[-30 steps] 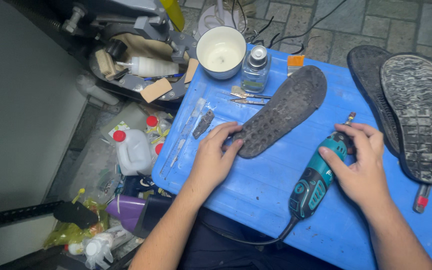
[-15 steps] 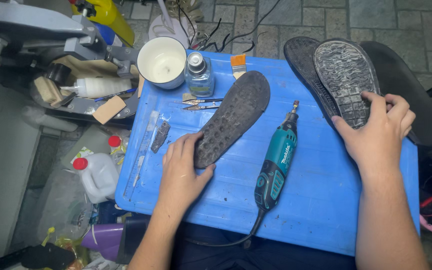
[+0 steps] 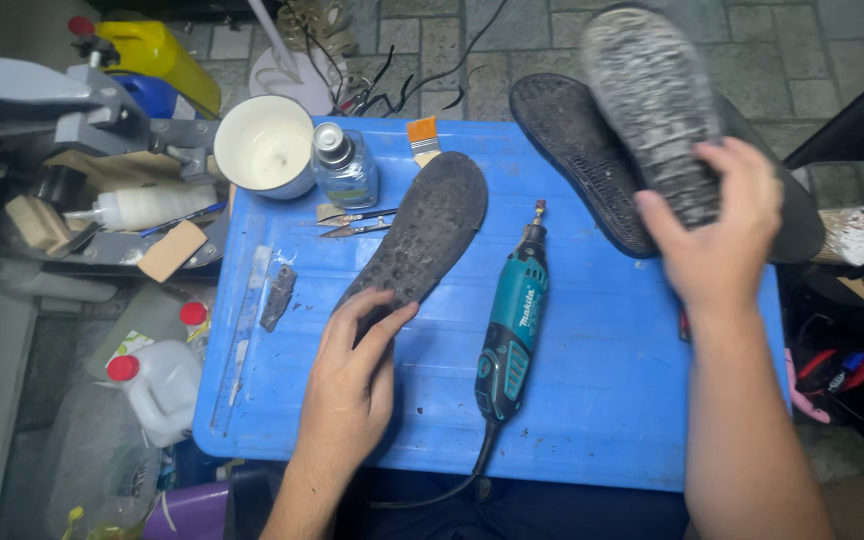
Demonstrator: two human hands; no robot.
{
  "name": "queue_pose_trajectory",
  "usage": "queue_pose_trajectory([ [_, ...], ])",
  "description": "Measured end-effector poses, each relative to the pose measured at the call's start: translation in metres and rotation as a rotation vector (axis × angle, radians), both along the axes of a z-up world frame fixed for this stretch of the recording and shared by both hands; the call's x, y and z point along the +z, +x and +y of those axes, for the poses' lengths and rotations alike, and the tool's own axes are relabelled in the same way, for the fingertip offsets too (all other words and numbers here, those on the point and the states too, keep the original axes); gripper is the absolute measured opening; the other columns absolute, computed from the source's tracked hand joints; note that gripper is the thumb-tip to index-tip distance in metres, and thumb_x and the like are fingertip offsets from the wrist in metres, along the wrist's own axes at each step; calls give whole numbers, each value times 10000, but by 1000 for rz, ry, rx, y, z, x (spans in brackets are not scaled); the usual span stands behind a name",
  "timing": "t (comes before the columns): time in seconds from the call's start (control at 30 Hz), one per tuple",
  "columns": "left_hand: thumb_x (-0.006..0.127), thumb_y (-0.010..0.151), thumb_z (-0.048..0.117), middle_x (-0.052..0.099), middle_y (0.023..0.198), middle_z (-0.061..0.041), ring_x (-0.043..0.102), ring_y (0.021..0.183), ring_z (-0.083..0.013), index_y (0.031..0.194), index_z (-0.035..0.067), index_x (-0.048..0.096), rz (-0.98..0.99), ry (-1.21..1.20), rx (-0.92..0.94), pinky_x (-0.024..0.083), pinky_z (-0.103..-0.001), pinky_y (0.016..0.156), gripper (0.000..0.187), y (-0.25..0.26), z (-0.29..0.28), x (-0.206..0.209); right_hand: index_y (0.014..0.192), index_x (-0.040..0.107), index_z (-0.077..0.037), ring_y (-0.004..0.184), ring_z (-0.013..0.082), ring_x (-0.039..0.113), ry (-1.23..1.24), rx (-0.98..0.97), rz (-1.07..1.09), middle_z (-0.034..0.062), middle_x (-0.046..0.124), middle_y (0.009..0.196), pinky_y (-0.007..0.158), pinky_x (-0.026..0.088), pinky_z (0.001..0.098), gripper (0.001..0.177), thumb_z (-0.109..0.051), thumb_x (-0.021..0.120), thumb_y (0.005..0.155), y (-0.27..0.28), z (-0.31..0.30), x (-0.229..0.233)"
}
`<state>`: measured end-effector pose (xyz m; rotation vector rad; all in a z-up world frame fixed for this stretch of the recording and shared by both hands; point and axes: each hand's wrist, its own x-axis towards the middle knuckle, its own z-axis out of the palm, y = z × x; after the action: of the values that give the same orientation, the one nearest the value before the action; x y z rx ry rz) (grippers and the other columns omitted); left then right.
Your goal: The person uses a rotary tool to grind the surface of a black shoe sole on a blue workbench. They hold the sole with one hand and operate the tool with the other, moving it across the tread. The person flips the sole over and continues grinding, then sets the tool down and picks up another sole to repeat the process.
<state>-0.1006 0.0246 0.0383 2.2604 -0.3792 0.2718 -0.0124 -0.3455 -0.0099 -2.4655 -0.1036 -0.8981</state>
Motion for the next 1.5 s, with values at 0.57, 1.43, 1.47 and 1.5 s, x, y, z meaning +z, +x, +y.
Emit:
queue_pose_trajectory([
  [0.57, 663, 933, 103, 729, 995, -115, 702, 1096, -274, 1214, 83, 723, 30, 30, -78, 455, -445, 1092, 288, 19, 1, -24, 1275, 719, -66, 1300, 431, 507, -89, -280, 173, 242, 605, 1387, 1091, 456, 502, 513, -68, 884, 790, -18, -53, 35],
  [1.43, 557, 1006, -5, 694, 1252, -88, 650, 1113, -97, 1468, -3, 514, 438, -845, -9, 525, -249, 986, 464, 45, 14, -46, 1323, 460, 23, 737, 193, 575, 217, 127, 752, 178, 577, 1074, 663, 525, 340, 794, -407, 852, 783, -37, 118, 15],
  [1.47, 558, 1007, -7, 700, 1242, -88, 651, 1101, -95, 1465, -4, 522, 444, -818, 5, 528, -246, 975, 460, 42, 16, -47, 1343, 426, 22, 749, 205, 597, 198, 115, 779, 185, 580, 1122, 672, 529, 346, 845, -421, 861, 770, -38, 122, 19],
  [1.5, 558, 1007, -8, 707, 1232, -88, 651, 1089, -93, 1463, -4, 530, 448, -791, 19, 530, -244, 964, 456, 41, 17, -47, 1363, 393, 22, 761, 217, 620, 179, 103, 804, 192, 582, 1169, 680, 534, 352, 896, -435, 869, 758, -40, 126, 23],
])
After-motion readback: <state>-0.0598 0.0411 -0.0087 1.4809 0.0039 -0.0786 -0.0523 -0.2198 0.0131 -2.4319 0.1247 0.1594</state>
